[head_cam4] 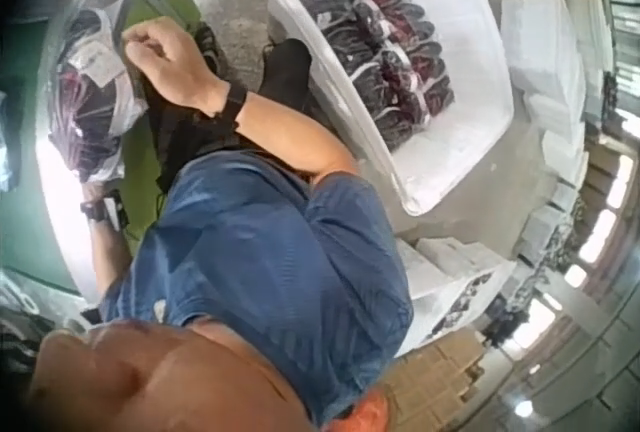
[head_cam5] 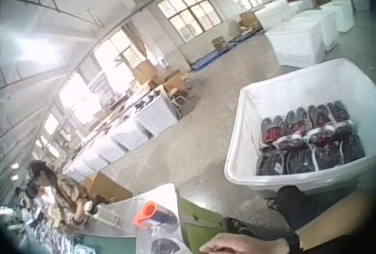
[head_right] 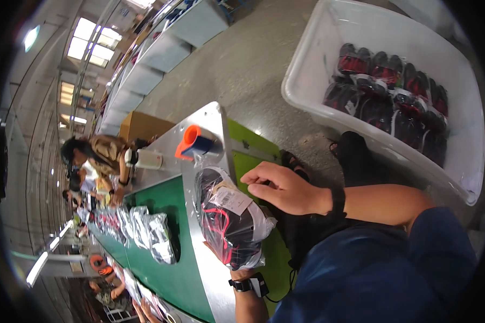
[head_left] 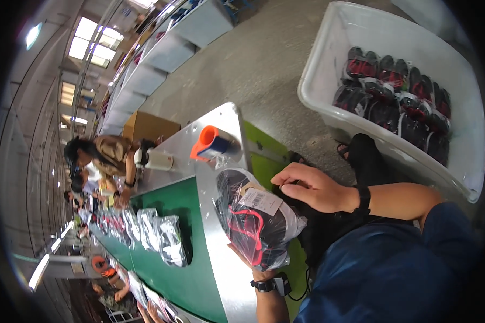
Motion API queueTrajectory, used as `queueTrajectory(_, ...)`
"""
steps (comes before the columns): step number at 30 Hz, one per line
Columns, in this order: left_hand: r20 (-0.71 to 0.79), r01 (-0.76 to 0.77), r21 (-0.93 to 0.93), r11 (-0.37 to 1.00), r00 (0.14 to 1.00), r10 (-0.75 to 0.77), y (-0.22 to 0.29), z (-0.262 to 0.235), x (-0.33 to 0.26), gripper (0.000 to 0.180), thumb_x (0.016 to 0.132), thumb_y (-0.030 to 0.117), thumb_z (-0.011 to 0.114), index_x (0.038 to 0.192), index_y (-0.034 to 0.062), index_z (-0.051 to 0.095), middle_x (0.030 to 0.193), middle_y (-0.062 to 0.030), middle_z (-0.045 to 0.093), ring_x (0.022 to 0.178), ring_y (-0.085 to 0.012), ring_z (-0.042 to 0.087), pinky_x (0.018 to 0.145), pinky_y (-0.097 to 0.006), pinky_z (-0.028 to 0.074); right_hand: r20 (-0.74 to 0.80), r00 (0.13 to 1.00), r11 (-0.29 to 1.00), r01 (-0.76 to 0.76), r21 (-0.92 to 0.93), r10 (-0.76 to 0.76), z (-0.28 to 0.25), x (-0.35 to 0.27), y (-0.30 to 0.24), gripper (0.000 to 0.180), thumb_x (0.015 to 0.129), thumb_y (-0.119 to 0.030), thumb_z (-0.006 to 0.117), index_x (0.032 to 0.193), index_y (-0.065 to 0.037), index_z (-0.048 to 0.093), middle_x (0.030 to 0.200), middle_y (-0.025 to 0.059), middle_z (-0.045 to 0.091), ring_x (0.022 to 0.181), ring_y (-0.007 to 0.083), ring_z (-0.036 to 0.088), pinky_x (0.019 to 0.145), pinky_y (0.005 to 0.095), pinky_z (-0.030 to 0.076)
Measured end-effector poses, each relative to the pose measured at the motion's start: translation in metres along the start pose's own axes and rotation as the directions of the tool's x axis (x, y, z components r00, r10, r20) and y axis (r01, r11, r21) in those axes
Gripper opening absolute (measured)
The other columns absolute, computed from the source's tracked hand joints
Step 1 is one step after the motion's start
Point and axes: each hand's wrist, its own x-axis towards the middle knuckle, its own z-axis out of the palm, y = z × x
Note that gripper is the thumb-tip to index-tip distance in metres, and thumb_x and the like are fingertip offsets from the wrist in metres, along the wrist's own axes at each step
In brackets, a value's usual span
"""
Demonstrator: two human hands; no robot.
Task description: Sorting and arranging packaged shoes between a plastic storage container and a conveyor belt line.
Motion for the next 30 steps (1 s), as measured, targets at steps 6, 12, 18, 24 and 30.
queueTrajectory(6, 0.093, 0.169, 0.043, 0.985, 0.981, -0.172, 0.008, 0.009, 0.026, 0.097, 0.093, 0.083, 0.044, 0.161, 0.0145, 0.033, 0.155, -0.0139, 0.048, 0.139, -0.0364, 0.05, 0.115, -0.058, 0.042, -0.183, 0.972, 0.987, -0.156, -0.024, 0.15, -0.111, -0.025, -0.007, 0.031, 0.105, -0.025, 0.063, 0.125, 0.0, 0.065, 0.106, 0.0054, 0.068, 0.096, 0.0105, 0.064, 0.083, 0.0285, 0.055)
queueTrajectory(12, 0.336, -0.025, 0.566, 0.824, 0.92, -0.202, 0.006, 0.056, 0.047, 0.067, 0.1, 0.043, 0.07, 0.148, 0.0013, 0.049, 0.134, -0.0163, 0.065, 0.112, -0.0301, 0.068, 0.1, -0.041, 0.055, 0.063, 0.967, 0.969, -0.246, -0.033, 0.248, -0.167, -0.041, -0.009, 0.058, 0.099, -0.044, 0.072, 0.133, 0.002, 0.061, 0.112, 0.0102, 0.071, 0.102, 0.016, 0.066, 0.088, 0.0307, 0.054)
queueTrajectory(18, 0.335, 0.224, 0.788, 0.573, 0.625, -0.705, -0.033, 0.135, 0.082, 0.068, 0.089, 0.016, 0.079, 0.147, -0.0055, 0.049, 0.125, -0.0117, 0.069, 0.105, -0.0228, 0.068, 0.095, -0.034, 0.054, 0.214, 0.943, 0.945, -0.197, -0.263, 0.256, -0.186, -0.087, -0.005, 0.066, 0.087, -0.04, 0.085, 0.133, 0.002, 0.063, 0.125, 0.0174, 0.071, 0.114, 0.0235, 0.068, 0.099, 0.036, 0.052)
queueTrajectory(24, 0.42, -0.135, 0.801, 0.583, 0.821, -0.387, -0.073, 0.2, 0.103, 0.045, 0.106, 0.014, 0.06, 0.146, -0.0053, 0.052, 0.136, -0.0147, 0.065, 0.122, -0.0234, 0.061, 0.107, -0.037, 0.046, -0.221, 0.854, 0.87, -0.491, -0.047, 0.471, -0.233, -0.166, -0.019, 0.05, 0.091, -0.029, 0.082, 0.128, 0.002, 0.068, 0.112, 0.008, 0.075, 0.102, 0.0133, 0.067, 0.092, 0.032, 0.054)
queueTrajectory(30, 0.328, -0.124, 0.84, 0.529, 0.892, -0.311, -0.061, 0.176, 0.098, 0.039, 0.104, 0.009, 0.064, 0.141, -0.0026, 0.058, 0.127, -0.0131, 0.07, 0.113, -0.0225, 0.067, 0.101, -0.035, 0.053, -0.814, 0.431, 0.899, 0.017, 0.438, 0.389, -0.332, -0.247, -0.044, 0.038, 0.103, -0.027, 0.063, 0.128, 0.0, 0.068, 0.117, 0.0073, 0.075, 0.1, 0.0172, 0.072, 0.092, 0.0353, 0.058)
